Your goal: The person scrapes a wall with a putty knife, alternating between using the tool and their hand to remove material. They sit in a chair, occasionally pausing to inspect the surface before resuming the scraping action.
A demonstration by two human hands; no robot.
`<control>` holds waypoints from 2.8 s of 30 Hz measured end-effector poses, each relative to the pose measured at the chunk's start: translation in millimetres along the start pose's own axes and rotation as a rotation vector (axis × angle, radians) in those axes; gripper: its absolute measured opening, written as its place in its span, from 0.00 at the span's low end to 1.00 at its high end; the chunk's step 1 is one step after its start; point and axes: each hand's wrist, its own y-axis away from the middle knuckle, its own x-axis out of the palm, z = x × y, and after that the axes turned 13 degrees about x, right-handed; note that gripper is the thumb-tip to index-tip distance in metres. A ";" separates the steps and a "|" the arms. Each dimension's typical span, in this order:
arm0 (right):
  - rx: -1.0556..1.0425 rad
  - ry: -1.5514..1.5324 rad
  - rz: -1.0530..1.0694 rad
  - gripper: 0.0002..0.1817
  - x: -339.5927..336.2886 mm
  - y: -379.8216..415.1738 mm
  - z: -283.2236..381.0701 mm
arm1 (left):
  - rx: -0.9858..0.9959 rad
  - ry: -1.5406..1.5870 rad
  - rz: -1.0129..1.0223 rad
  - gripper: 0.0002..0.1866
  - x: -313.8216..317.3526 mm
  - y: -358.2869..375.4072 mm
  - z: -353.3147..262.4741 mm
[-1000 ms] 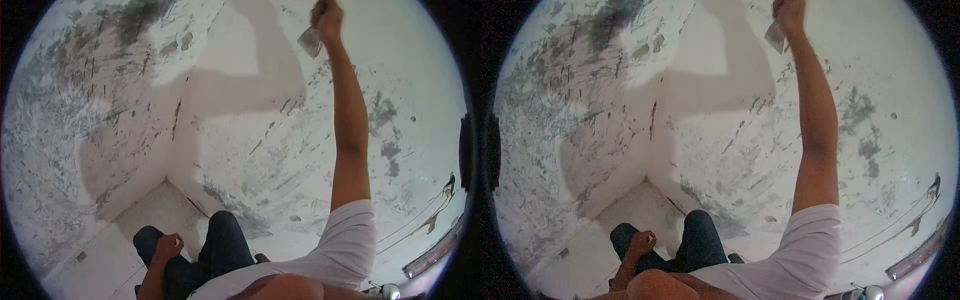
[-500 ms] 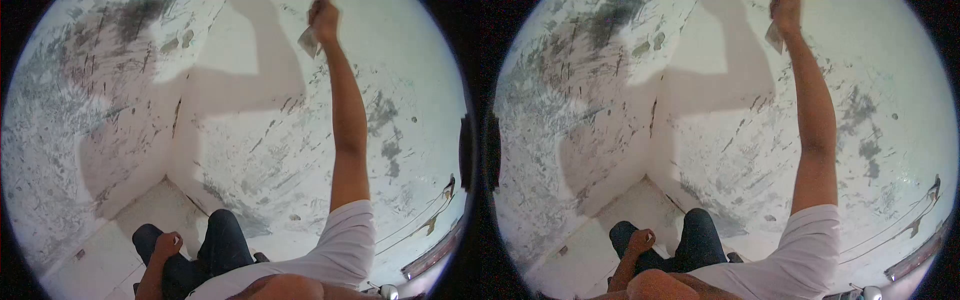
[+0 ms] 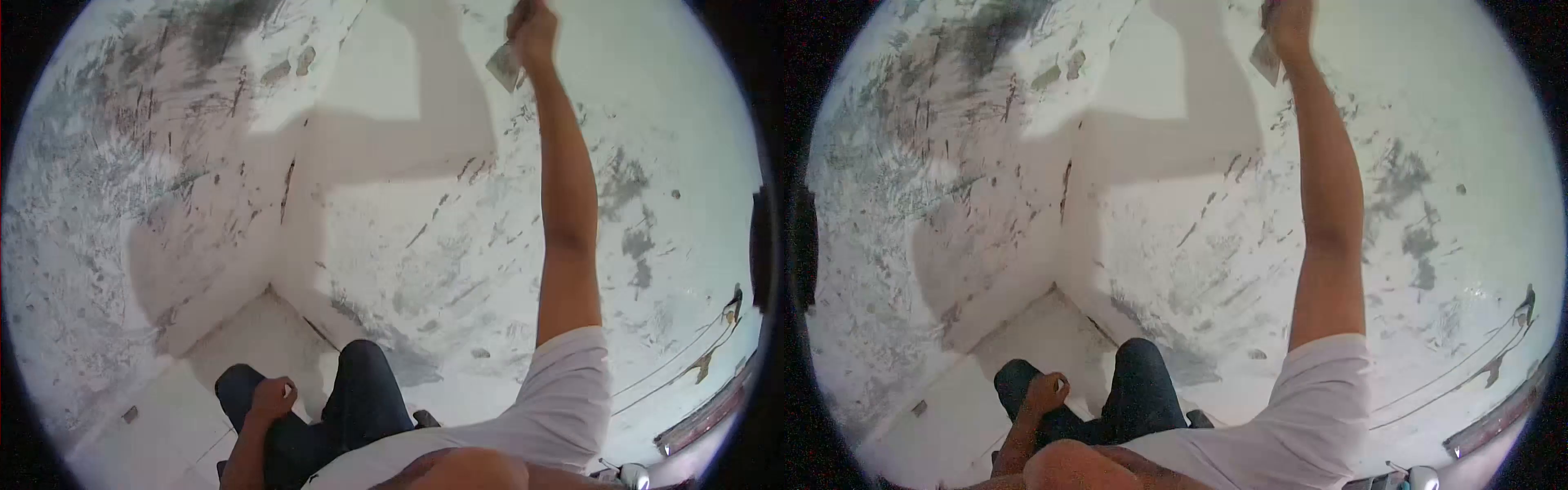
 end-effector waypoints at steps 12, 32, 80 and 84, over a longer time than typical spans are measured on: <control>0.045 0.650 -0.514 0.25 23.3 6.2 8.3 | 0.005 0.023 -0.023 0.08 -1.9 -7.6 5.7; 0.010 1.154 -0.335 0.29 -19.5 -11.1 -23.7 | 0.000 -0.012 -0.020 0.09 -7.7 -1.9 2.2; -0.125 0.537 -0.534 0.28 15.1 8.4 5.2 | 0.015 -0.049 0.005 0.10 1.8 -1.5 6.0; -0.056 1.097 -0.326 0.29 4.6 -0.4 -4.9 | 0.025 0.005 -0.012 0.10 -4.6 -0.2 8.0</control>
